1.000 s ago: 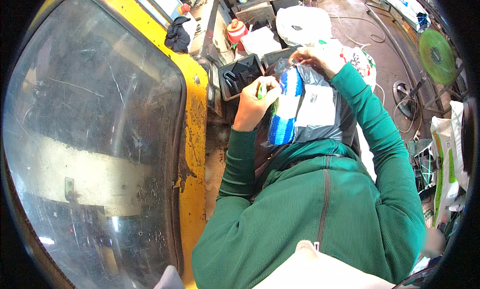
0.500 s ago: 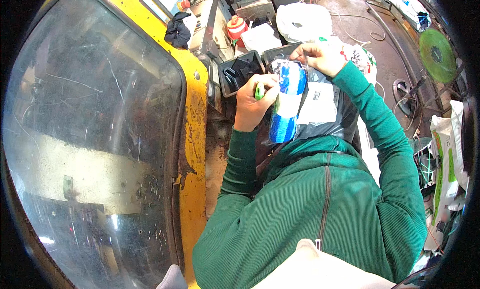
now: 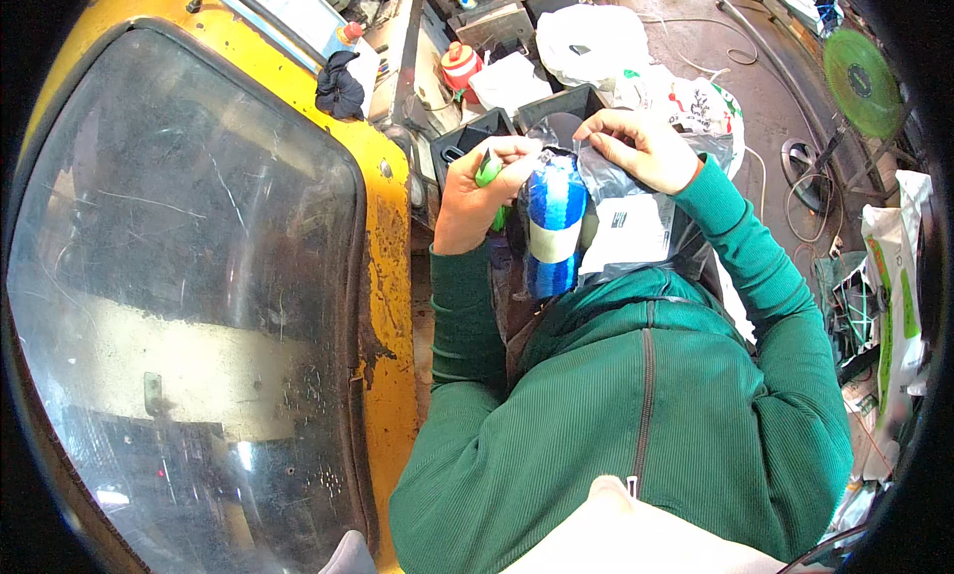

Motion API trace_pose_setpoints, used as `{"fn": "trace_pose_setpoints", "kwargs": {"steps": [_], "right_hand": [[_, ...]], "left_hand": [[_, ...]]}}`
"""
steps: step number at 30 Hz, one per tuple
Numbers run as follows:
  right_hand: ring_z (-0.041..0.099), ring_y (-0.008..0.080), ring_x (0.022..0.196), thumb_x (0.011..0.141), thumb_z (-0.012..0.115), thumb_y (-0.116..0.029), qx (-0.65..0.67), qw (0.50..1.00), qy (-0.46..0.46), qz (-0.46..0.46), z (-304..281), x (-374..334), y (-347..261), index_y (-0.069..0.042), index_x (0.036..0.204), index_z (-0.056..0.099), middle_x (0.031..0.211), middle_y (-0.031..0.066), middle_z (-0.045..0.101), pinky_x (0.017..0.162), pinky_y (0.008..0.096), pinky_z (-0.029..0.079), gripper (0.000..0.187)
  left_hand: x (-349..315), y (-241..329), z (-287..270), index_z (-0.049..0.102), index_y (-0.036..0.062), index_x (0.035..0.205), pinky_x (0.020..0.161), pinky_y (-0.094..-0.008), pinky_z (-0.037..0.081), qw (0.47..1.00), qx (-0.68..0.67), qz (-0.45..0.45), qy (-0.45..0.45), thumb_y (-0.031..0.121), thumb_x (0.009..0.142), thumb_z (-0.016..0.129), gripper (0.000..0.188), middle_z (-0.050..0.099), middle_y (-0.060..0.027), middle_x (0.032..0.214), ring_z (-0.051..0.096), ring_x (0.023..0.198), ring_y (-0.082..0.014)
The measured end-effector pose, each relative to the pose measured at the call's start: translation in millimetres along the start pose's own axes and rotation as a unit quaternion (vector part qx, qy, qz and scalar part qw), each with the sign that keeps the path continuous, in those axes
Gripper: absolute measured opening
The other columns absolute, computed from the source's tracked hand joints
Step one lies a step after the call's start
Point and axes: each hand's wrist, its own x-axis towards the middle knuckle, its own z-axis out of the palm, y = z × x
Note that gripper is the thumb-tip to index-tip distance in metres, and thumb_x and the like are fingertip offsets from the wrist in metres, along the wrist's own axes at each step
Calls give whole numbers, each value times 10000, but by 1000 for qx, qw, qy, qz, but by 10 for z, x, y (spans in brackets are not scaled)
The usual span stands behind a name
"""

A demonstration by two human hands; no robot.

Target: The person opens a plastic package containing folded towels using a green utility knife, then removes and unfolds a yellow-and-white striped towel. They fold the towel back into a compact stack and place it on a nearby surface.

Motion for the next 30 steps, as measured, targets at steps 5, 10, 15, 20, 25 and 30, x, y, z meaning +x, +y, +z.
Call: {"fn": "trace_pose_setpoints", "kwargs": {"steps": [5, 10, 15, 20, 25, 30], "right_hand": [[530, 60, 823, 921, 547, -104, 42, 999, 5, 26, -27, -64, -10, -26, 1049, 610, 913, -10, 602, 758, 221, 454, 162], [546, 70, 856, 928, 545, -104, 43, 999, 15, 12, -45, -48, 39, -15, 1040, 604, 910, -7, 607, 790, 234, 460, 154], [562, 131, 706, 929, 544, -182, -139, 989, 49, 7, -220, -76, 339, -9, 957, 623, 750, 68, 603, 677, 283, 468, 193], [619, 280, 721, 919, 533, -321, -245, 967, 50, 49, -265, -128, 525, -50, 937, 661, 757, 152, 632, 665, 365, 474, 301], [646, 292, 768, 921, 523, -349, -226, 969, 47, 91, -244, -121, 595, -64, 977, 667, 815, 149, 660, 698, 371, 489, 324], [643, 261, 763, 925, 535, -328, -180, 979, 32, 93, -231, -102, 649, -51, 995, 659, 825, 137, 659, 711, 351, 486, 311]], "left_hand": [[-90, 142, 50, 629, -1, 917, 722, -206, 439, 993, 86, 83, 0, -22, 834, 591, 94, 618, -23, 859, 554, 798, -75], [-80, 39, 25, 622, 2, 899, 713, -210, 437, 993, 62, 96, 17, -14, 825, 604, 78, 624, -30, 875, 549, 786, -74], [39, -155, -35, 605, -11, 914, 612, -225, 411, 994, -11, 55, 90, -8, 801, 587, 115, 589, -41, 770, 511, 647, -91], [132, -372, -84, 624, 23, 986, 527, -166, 366, 986, -16, 1, 169, 104, 831, 646, 177, 601, 14, 786, 456, 571, -18], [-113, -429, 0, 490, 6, 1200, 707, -221, 471, 998, 31, -52, 35, 117, 784, 711, 484, 587, -34, 1006, 552, 851, -71], [-276, -582, -67, 490, -12, 1190, 808, -248, 466, 992, 14, -124, 26, 51, 779, 685, 459, 589, -43, 1024, 567, 909, -99]]}}
